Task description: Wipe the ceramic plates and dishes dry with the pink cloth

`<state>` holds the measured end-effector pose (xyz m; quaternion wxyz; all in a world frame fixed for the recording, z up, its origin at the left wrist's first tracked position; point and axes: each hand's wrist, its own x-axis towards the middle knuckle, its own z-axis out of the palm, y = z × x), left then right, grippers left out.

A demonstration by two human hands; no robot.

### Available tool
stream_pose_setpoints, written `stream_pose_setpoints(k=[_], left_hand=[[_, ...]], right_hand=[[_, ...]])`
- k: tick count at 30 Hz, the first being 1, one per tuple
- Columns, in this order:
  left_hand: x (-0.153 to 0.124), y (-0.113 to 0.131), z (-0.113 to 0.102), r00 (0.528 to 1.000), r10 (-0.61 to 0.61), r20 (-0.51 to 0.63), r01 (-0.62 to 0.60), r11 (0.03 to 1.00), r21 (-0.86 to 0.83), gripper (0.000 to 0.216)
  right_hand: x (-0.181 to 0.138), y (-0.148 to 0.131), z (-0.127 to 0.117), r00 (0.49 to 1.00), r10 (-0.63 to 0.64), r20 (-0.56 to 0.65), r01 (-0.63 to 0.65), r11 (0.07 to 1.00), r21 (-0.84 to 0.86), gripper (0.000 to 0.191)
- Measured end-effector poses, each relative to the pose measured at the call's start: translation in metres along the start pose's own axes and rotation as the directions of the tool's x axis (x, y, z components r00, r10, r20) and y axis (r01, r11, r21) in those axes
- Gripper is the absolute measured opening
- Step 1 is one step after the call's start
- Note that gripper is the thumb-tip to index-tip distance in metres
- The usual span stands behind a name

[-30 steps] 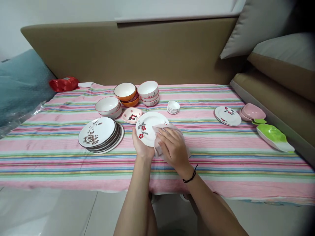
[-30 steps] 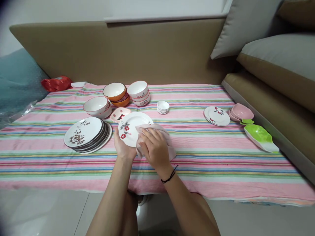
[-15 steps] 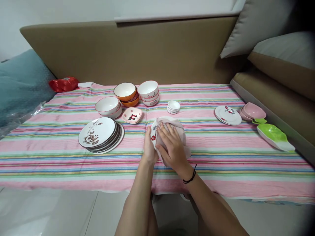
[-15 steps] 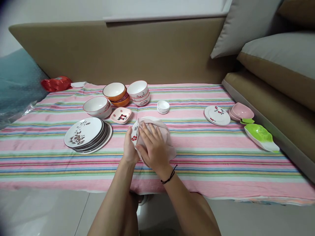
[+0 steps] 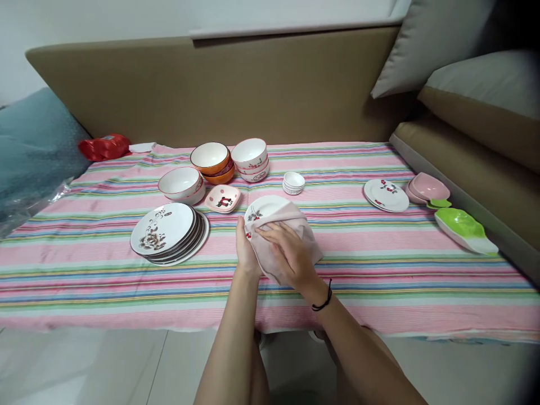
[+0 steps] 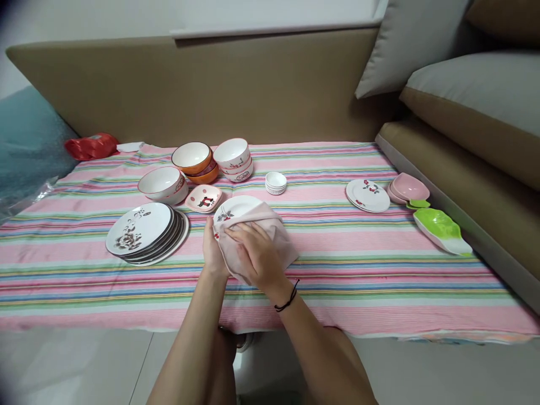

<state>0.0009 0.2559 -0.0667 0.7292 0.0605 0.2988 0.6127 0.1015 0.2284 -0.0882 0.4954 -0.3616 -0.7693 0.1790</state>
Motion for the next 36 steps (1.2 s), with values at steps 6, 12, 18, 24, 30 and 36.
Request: stream_pose_setpoints(k=[6, 12, 18, 24, 30, 36], left_hand=[[0.0, -0.002, -0.001, 0.997, -0.055, 0.053, 0.057, 0.998, -0.019, 0.051], [0.0, -0.008, -0.004, 0.992, -0.036, 0.12, 0.033, 0.999, 0.025, 0.042], [0.0, -0.021, -0.003, 0.996, -0.018, 0.084, 0.015, 0.999, 0.034, 0.036], [-0.006, -0.026, 0.003, 0.998, 0.014, 0.066, -0.017, 0.998, 0.056, 0.028], [-0.005, -0.024, 0.003, 0.998, -0.023, 0.061, 0.022, 0.999, 0.028, 0.033], [-0.008, -0.035, 0.003, 0.995, -0.003, 0.096, -0.004, 0.997, 0.072, 0.034]], right_hand=[[0.003, 0.005, -0.001, 0.999, -0.045, 0.002, 0.045, 0.994, -0.097, 0.029], [0.003, 0.011, -0.007, 0.997, -0.045, -0.065, 0.026, 0.963, -0.269, 0.031], [0.002, 0.018, -0.009, 0.979, 0.016, -0.201, -0.081, 0.944, -0.321, 0.03], [0.0, 0.021, -0.011, 0.962, -0.005, -0.275, -0.073, 0.959, -0.273, 0.025], [-0.002, 0.018, -0.007, 0.97, -0.07, -0.233, 0.032, 0.986, -0.165, 0.029], [-0.001, 0.021, -0.009, 0.924, 0.047, -0.38, -0.107, 0.984, -0.139, 0.027]])
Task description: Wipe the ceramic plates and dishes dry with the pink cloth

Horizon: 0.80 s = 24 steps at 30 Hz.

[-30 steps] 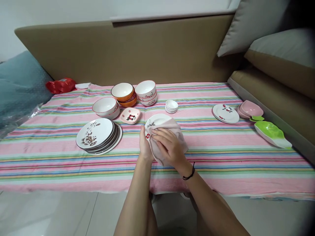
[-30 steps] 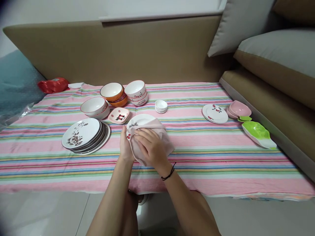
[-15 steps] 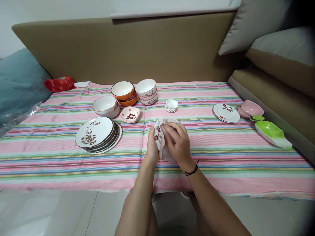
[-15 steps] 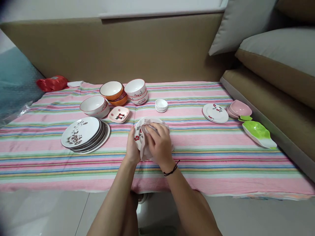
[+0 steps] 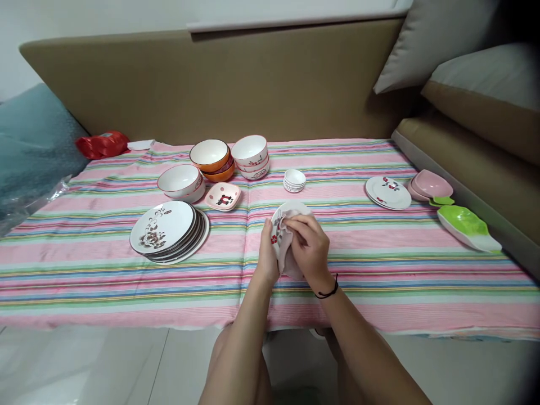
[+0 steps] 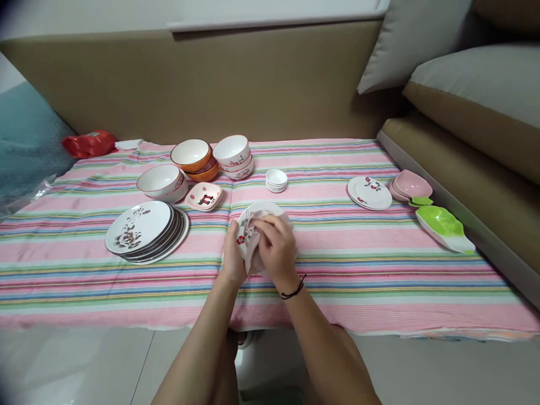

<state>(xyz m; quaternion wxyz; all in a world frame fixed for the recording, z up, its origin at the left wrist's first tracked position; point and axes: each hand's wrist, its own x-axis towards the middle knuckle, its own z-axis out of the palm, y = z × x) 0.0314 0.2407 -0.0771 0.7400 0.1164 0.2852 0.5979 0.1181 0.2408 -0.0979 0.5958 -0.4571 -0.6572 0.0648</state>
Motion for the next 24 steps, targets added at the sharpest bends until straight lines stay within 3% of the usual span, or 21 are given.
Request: stream_pose_setpoints(k=[5, 9, 13, 15, 20, 24], left_hand=[[-0.002, -0.01, -0.001, 0.999, 0.05, -0.009, -0.049, 0.997, 0.062, 0.035], [0.001, -0.006, -0.003, 0.987, 0.151, -0.049, -0.146, 0.985, 0.096, 0.033], [0.006, 0.007, -0.005, 0.979, 0.187, -0.086, -0.178, 0.979, 0.1, 0.038], [0.007, 0.011, -0.005, 0.983, 0.168, -0.074, -0.161, 0.983, 0.094, 0.041], [0.005, 0.007, -0.004, 0.998, 0.062, -0.022, -0.06, 0.996, 0.07, 0.034], [0.003, -0.005, 0.002, 0.995, -0.099, 0.026, 0.098, 0.994, 0.041, 0.035]], right_hand=[[0.001, 0.007, -0.006, 0.988, 0.148, -0.041, -0.15, 0.987, -0.055, 0.02], [-0.003, 0.004, -0.007, 0.969, 0.226, 0.103, -0.212, 0.969, -0.129, 0.011], [-0.007, -0.005, -0.006, 0.929, 0.145, 0.34, -0.146, 0.989, -0.022, 0.015], [-0.007, -0.009, -0.004, 0.924, 0.069, 0.376, -0.105, 0.992, 0.076, 0.017], [-0.004, -0.011, -0.002, 0.966, 0.016, 0.258, -0.065, 0.981, 0.182, 0.016], [0.001, -0.001, -0.006, 0.994, 0.079, 0.075, -0.086, 0.992, 0.096, 0.015]])
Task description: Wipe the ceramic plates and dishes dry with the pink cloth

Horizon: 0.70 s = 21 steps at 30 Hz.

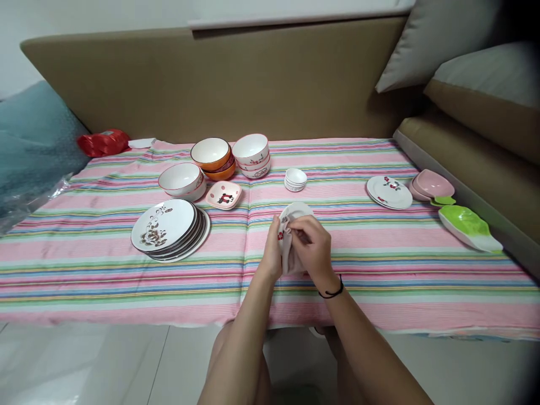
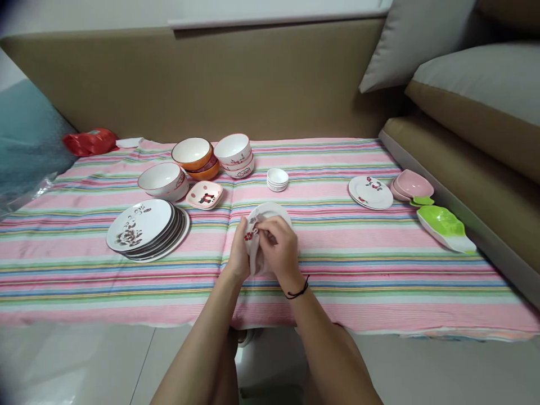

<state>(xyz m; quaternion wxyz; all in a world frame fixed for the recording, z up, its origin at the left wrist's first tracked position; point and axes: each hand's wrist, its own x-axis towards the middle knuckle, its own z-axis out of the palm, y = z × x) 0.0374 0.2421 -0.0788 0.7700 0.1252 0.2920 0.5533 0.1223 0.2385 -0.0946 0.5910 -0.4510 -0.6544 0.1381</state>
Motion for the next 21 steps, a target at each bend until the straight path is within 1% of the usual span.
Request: stream_pose_setpoints(k=[3, 6, 8, 11, 13, 15, 18, 19, 21], left_hand=[[-0.001, -0.006, 0.005, 0.999, -0.041, 0.025, 0.041, 0.999, 0.006, 0.037], [-0.003, -0.009, 0.004, 0.998, -0.04, 0.055, 0.038, 0.999, 0.037, 0.04], [-0.003, -0.009, 0.001, 0.999, 0.0, 0.049, -0.002, 0.999, 0.047, 0.04], [-0.001, -0.007, -0.006, 0.995, 0.098, 0.023, -0.099, 0.993, 0.06, 0.04], [0.001, -0.006, -0.009, 0.99, 0.135, 0.033, -0.137, 0.988, 0.075, 0.041], [0.002, -0.005, -0.011, 0.987, 0.151, 0.052, -0.156, 0.984, 0.091, 0.039], [0.004, -0.004, -0.009, 0.986, 0.149, 0.069, -0.155, 0.984, 0.09, 0.033], [0.004, -0.003, -0.008, 0.988, 0.143, 0.057, -0.147, 0.986, 0.08, 0.032], [0.005, 0.0, -0.005, 0.989, 0.148, 0.011, -0.148, 0.988, 0.036, 0.032]], right_hand=[[0.005, 0.01, -0.007, 0.992, 0.006, -0.128, -0.019, 0.995, -0.096, 0.016], [0.007, 0.018, -0.013, 0.985, 0.018, -0.174, -0.05, 0.983, -0.179, 0.017], [0.006, 0.021, -0.015, 0.984, 0.047, -0.173, -0.086, 0.971, -0.224, 0.016], [0.004, 0.023, -0.015, 0.987, 0.085, -0.134, -0.118, 0.958, -0.26, 0.015], [0.004, 0.023, -0.013, 0.989, 0.098, -0.114, -0.124, 0.961, -0.249, 0.014], [0.004, 0.021, -0.011, 0.987, 0.105, -0.118, -0.128, 0.971, -0.203, 0.015], [0.004, 0.015, -0.007, 0.99, 0.066, -0.123, -0.082, 0.988, -0.13, 0.019], [0.004, 0.012, -0.005, 0.994, 0.043, -0.105, -0.056, 0.991, -0.122, 0.021], [0.003, 0.007, -0.001, 0.999, -0.015, -0.032, 0.011, 0.992, -0.126, 0.025]])
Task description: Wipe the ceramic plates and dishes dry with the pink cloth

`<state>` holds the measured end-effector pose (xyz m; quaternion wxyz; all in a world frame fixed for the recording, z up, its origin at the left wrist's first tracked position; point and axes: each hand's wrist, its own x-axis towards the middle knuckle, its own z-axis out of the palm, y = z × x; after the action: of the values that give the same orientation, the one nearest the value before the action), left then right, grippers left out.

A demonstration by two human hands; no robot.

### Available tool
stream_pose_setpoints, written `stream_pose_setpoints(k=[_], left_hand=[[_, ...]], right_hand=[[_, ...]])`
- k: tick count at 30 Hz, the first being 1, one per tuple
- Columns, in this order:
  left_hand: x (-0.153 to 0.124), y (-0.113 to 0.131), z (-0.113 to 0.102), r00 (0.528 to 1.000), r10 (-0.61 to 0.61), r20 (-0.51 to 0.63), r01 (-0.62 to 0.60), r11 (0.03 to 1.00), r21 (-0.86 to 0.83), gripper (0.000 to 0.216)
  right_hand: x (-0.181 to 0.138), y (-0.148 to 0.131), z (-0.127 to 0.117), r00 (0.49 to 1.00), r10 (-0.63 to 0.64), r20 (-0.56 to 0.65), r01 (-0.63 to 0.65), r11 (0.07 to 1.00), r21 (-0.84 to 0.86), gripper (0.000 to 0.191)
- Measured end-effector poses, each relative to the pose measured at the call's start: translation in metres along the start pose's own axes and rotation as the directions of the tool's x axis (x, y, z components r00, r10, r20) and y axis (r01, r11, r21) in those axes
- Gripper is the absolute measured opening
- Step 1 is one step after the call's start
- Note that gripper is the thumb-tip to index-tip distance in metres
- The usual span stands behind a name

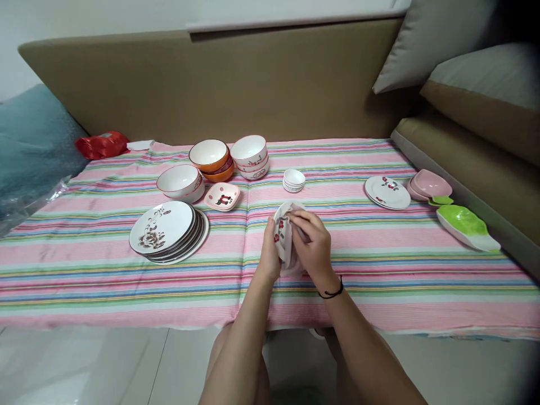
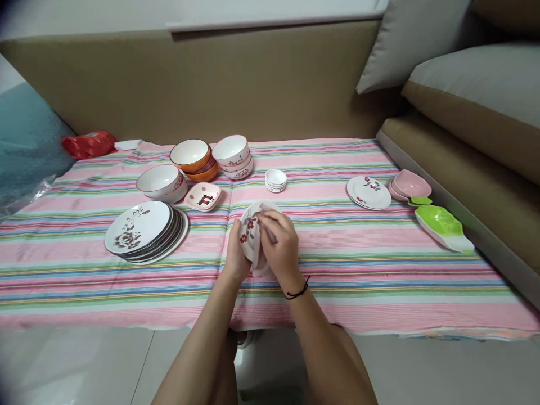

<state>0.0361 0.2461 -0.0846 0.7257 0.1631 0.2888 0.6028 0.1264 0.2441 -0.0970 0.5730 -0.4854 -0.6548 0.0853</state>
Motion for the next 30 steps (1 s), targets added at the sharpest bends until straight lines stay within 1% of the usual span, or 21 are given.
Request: stream_pose_setpoints(k=[2, 5, 8, 11, 15, 17, 19, 21, 24, 26, 28, 30], left_hand=[[0.002, 0.004, 0.002, 0.997, 0.036, -0.065, -0.039, 0.998, -0.055, 0.034], [0.003, 0.014, 0.001, 0.987, 0.081, -0.142, -0.099, 0.988, -0.119, 0.036], [0.003, 0.024, -0.003, 0.983, 0.098, -0.159, -0.118, 0.985, -0.128, 0.039], [0.003, 0.03, -0.007, 0.984, 0.109, -0.142, -0.127, 0.985, -0.119, 0.041], [0.004, 0.032, -0.006, 0.983, 0.14, -0.122, -0.154, 0.982, -0.114, 0.042], [0.004, 0.032, -0.003, 0.976, 0.161, -0.15, -0.179, 0.977, -0.115, 0.041], [0.004, 0.033, -0.002, 0.963, 0.175, -0.204, -0.204, 0.97, -0.129, 0.039], [0.004, 0.036, -0.003, 0.954, 0.174, -0.244, -0.216, 0.964, -0.154, 0.04], [0.005, 0.04, -0.009, 0.958, 0.157, -0.24, -0.207, 0.958, -0.2, 0.047], [0.006, 0.043, -0.014, 0.958, 0.154, -0.242, -0.209, 0.953, -0.22, 0.049], [0.007, 0.044, -0.018, 0.958, 0.126, -0.259, -0.186, 0.956, -0.225, 0.05], [0.008, 0.043, -0.021, 0.962, 0.069, -0.265, -0.129, 0.968, -0.216, 0.048]], right_hand=[[-0.001, -0.006, 0.004, 0.993, -0.077, 0.094, 0.077, 0.997, 0.007, 0.028], [-0.004, -0.013, 0.011, 0.961, -0.174, 0.216, 0.168, 0.985, 0.043, 0.033], [-0.007, -0.018, 0.016, 0.922, -0.216, 0.321, 0.214, 0.976, 0.041, 0.036], [-0.009, -0.019, 0.019, 0.898, -0.211, 0.386, 0.235, 0.972, -0.017, 0.04], [-0.009, -0.013, 0.019, 0.906, -0.147, 0.396, 0.209, 0.971, -0.119, 0.048], [-0.008, -0.009, 0.017, 0.911, -0.127, 0.393, 0.197, 0.97, -0.142, 0.05], [-0.007, -0.007, 0.014, 0.919, -0.124, 0.375, 0.188, 0.972, -0.14, 0.049], [-0.007, -0.008, 0.012, 0.932, -0.141, 0.335, 0.189, 0.975, -0.114, 0.041], [-0.008, -0.016, 0.012, 0.944, -0.193, 0.269, 0.212, 0.976, -0.042, 0.025], [-0.011, -0.024, 0.013, 0.935, -0.23, 0.272, 0.236, 0.972, 0.01, 0.022], [-0.014, -0.031, 0.015, 0.907, -0.26, 0.331, 0.258, 0.965, 0.049, 0.023], [-0.016, -0.035, 0.018, 0.867, -0.289, 0.406, 0.278, 0.957, 0.086, 0.03]])
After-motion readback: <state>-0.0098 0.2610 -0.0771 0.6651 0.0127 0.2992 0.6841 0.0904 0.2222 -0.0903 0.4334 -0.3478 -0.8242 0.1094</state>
